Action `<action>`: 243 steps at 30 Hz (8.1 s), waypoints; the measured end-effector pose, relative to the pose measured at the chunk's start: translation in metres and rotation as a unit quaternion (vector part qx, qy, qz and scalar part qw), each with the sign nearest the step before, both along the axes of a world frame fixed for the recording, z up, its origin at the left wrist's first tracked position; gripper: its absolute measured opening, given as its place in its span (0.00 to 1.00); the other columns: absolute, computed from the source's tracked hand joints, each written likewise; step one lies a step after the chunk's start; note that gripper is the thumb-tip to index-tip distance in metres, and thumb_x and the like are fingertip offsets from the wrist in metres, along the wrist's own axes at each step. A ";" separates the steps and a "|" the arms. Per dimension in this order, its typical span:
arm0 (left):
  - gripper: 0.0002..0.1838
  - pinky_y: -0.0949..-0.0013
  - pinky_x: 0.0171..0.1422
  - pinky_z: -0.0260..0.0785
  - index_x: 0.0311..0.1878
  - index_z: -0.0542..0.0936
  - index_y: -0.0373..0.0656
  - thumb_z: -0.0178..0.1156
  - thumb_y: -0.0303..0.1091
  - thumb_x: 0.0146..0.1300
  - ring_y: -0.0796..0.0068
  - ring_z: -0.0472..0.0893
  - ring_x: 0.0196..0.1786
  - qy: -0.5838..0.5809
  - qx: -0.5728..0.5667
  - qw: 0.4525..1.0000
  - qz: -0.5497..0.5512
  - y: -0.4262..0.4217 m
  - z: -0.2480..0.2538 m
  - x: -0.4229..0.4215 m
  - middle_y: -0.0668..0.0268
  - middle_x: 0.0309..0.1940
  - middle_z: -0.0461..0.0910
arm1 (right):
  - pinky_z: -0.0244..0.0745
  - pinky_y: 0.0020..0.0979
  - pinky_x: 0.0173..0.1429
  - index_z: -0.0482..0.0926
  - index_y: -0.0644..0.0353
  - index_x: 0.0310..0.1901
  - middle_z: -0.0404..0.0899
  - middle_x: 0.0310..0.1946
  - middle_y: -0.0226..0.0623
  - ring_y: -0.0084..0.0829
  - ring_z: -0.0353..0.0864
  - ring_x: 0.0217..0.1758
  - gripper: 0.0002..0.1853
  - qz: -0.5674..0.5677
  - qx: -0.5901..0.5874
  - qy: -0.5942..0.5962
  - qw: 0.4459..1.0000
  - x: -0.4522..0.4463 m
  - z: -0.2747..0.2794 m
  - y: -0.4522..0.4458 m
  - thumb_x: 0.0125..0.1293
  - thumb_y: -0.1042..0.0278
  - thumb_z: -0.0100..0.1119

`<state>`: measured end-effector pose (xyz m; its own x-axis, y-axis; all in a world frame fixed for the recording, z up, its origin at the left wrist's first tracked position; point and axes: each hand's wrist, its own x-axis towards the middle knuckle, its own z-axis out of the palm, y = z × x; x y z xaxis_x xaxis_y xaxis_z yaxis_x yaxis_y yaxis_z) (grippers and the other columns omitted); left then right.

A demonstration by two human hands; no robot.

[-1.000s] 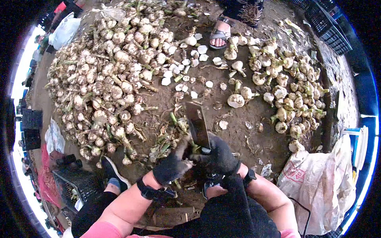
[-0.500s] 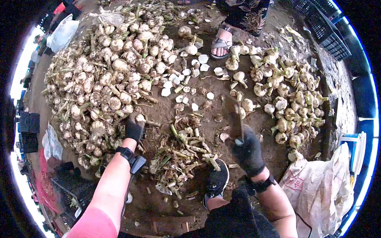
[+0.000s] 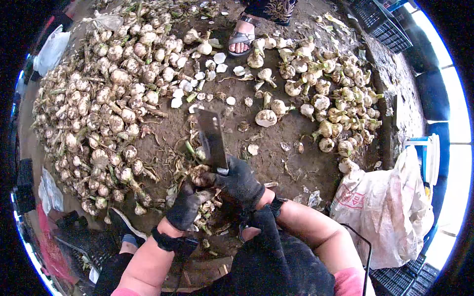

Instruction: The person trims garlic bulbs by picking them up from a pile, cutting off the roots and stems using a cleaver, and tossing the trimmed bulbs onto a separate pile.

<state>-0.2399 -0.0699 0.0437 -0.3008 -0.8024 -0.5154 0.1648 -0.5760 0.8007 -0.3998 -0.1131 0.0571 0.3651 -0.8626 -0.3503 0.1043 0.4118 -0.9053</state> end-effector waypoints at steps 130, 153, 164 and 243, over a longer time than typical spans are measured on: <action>0.23 0.68 0.56 0.70 0.52 0.70 0.40 0.57 0.20 0.51 0.70 0.76 0.47 -0.197 -0.218 0.956 -0.012 -0.013 0.029 0.006 0.64 0.44 0.74 | 0.74 0.30 0.41 0.79 0.60 0.44 0.82 0.31 0.38 0.27 0.80 0.34 0.16 0.109 -0.134 0.285 0.943 -0.082 0.000 -0.006 0.54 0.68 0.66; 0.21 0.69 0.54 0.69 0.59 0.67 0.39 0.54 0.25 0.61 0.74 0.74 0.51 -0.123 -0.036 0.984 0.123 -0.012 -0.050 0.104 0.63 0.50 0.75 | 0.71 0.43 0.36 0.74 0.60 0.36 0.74 0.31 0.47 0.52 0.77 0.35 0.12 0.157 -0.325 0.385 0.850 -0.008 0.015 -0.025 0.49 0.69 0.62; 0.17 0.64 0.63 0.66 0.59 0.72 0.45 0.49 0.37 0.70 0.68 0.74 0.57 -0.252 -0.188 0.938 -0.145 0.026 -0.080 0.046 0.61 0.55 0.75 | 0.73 0.46 0.34 0.72 0.59 0.37 0.73 0.29 0.45 0.50 0.77 0.31 0.11 0.233 -0.366 0.385 0.815 -0.002 0.021 -0.003 0.52 0.68 0.57; 0.24 0.69 0.57 0.70 0.58 0.69 0.40 0.55 0.17 0.55 0.73 0.75 0.52 -0.025 -0.055 0.997 0.038 0.011 -0.018 -0.025 0.64 0.49 0.75 | 0.73 0.35 0.39 0.78 0.58 0.44 0.79 0.33 0.38 0.32 0.80 0.35 0.16 0.032 -0.238 0.194 0.951 -0.052 0.008 -0.002 0.51 0.71 0.68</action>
